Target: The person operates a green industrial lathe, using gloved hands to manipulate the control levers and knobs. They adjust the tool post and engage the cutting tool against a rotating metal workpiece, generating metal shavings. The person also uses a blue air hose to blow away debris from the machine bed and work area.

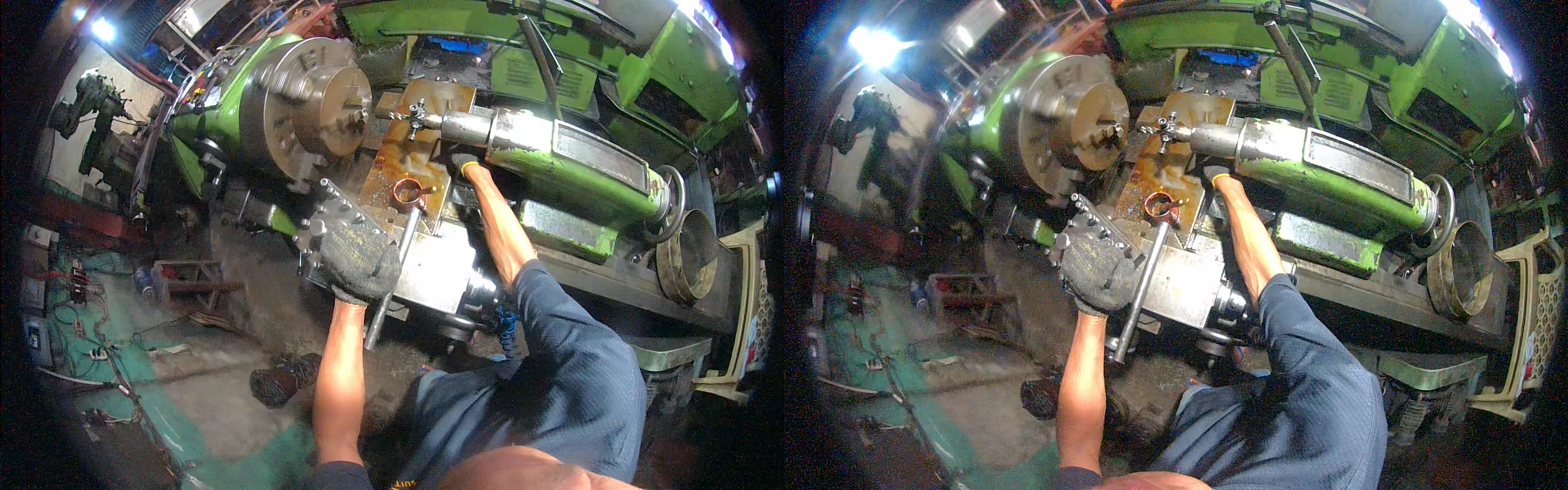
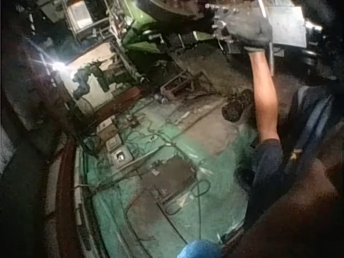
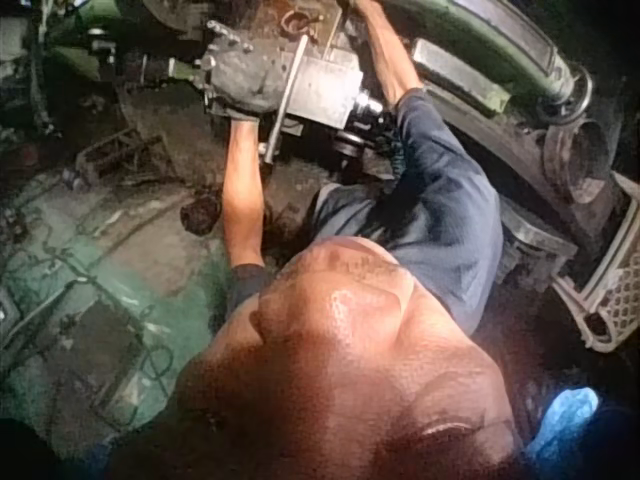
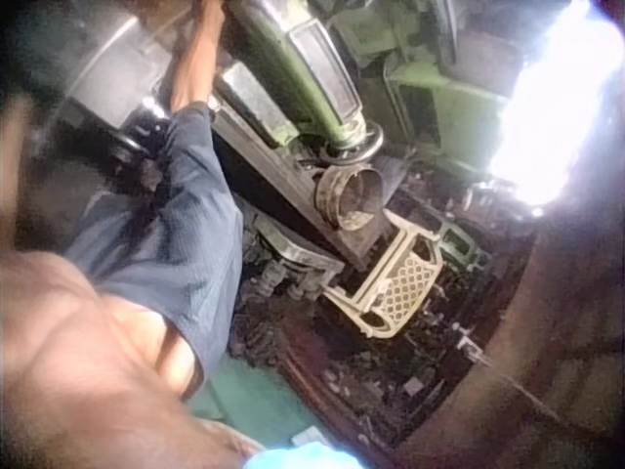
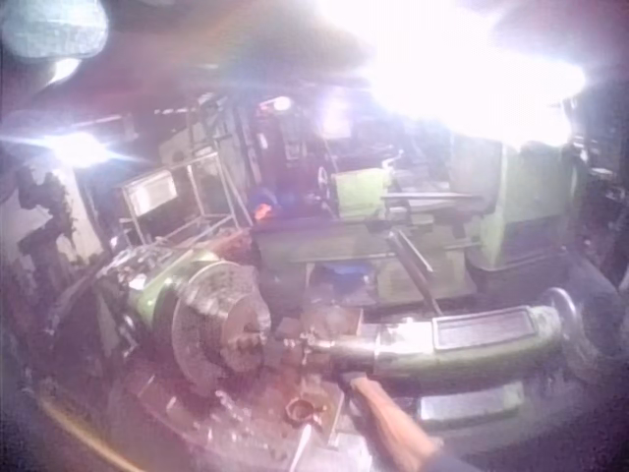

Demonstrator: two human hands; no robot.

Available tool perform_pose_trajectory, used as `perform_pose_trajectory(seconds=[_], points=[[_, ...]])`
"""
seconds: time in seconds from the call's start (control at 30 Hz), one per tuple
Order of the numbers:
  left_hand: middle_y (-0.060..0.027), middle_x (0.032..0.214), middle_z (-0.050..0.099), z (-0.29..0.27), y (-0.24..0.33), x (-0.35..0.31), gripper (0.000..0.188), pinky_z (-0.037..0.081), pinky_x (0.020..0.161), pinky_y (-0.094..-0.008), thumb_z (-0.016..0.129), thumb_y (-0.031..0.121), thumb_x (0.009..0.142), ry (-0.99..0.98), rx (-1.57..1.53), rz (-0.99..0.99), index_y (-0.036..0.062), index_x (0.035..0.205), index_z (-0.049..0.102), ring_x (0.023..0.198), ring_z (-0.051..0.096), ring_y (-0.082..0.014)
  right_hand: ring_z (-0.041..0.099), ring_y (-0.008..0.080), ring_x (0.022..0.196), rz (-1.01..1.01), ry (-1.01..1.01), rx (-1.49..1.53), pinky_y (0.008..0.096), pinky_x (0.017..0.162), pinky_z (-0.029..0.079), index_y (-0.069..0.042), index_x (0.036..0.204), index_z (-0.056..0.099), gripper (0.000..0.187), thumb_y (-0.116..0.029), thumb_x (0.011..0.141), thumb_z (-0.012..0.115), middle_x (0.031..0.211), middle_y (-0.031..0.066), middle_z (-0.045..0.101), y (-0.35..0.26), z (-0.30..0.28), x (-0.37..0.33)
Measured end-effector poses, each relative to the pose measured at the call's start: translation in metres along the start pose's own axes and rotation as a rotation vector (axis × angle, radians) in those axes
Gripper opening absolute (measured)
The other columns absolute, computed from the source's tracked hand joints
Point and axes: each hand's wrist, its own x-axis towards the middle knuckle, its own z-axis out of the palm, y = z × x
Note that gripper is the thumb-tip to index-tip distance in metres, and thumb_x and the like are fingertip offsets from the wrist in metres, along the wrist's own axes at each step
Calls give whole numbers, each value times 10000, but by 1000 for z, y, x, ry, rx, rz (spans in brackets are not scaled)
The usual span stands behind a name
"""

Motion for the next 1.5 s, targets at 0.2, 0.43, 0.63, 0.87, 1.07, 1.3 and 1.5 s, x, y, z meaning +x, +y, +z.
perform_pose_trajectory(seconds=[0.2, 0.43, 0.63, 0.87, 1.07, 1.3, 1.5], points=[[-48, 647, 564, -16, 15, 37, 150, 423, 585, -442, 711, 268, 710, 314, -224, 195, 182, 671, 595, 617, 565, -293, 628, 430, 1254, 222, 135, 186, 505, 1058, 483, -33, 1360, 612, 555, -427, 997, 468, 1331, 266, 653, 21, -44, -45], [-33, 590, 534, -14, 12, 36, 239, 439, 555, -418, 727, 242, 704, 366, -434, 211, 200, 585, 523, 548, 544, -249, 685, 425, 1120, 38, 31, 8, 518, 965, 528, -91, 1152, 702, 342, -282, 883, 612, 1169, 247, 717, -55, -144, -183], [-54, 634, 580, -5, 11, 24, 224, 461, 585, -455, 735, 256, 682, 354, -113, 183, 178, 603, 540, 601, 590, -289, 673, 420, 1130, -63, -91, -8, 510, 940, 531, -80, 1111, 714, 324, -278, 860, 665, 1177, 228, 717, -34, -162, -230], [-76, 655, 609, 2, 7, 23, 189, 474, 611, -460, 735, 274, 718, 405, -270, 152, 157, 638, 610, 627, 597, -320, 678, 436, 1096, -176, -200, -29, 494, 945, 541, -60, 1123, 712, 458, -378, 799, 776, 1146, 225, 728, 6, -167, -222], [-82, 677, 613, -3, 9, 23, 208, 469, 641, -480, 728, 309, 734, 407, -261, 118, 140, 677, 620, 653, 591, -340, 698, 449, 1022, -216, -225, 56, 512, 882, 535, -48, 1022, 715, 344, -277, 766, 736, 1052, 245, 738, -16, -174, -210], [-68, 749, 641, 8, 2, 15, 194, 485, 693, -467, 731, 322, 727, 373, -132, 128, 148, 754, 649, 720, 612, -322, 727, 420, 943, -180, -301, 79, 492, 822, 541, -24, 1027, 726, 301, -218, 802, 680, 1016, 251, 742, -35, -167, -178], [-75, 880, 722, 10, 1, 8, 195, 526, 810, -483, 713, 341, 793, 212, -169, 44, 157, 856, 731, 842, 669, -333, 711, 360, 748, -300, -258, 50, 465, 723, 529, 4, 1041, 701, 306, -219, 834, 667, 862, 234, 734, -44, -159, -155]])
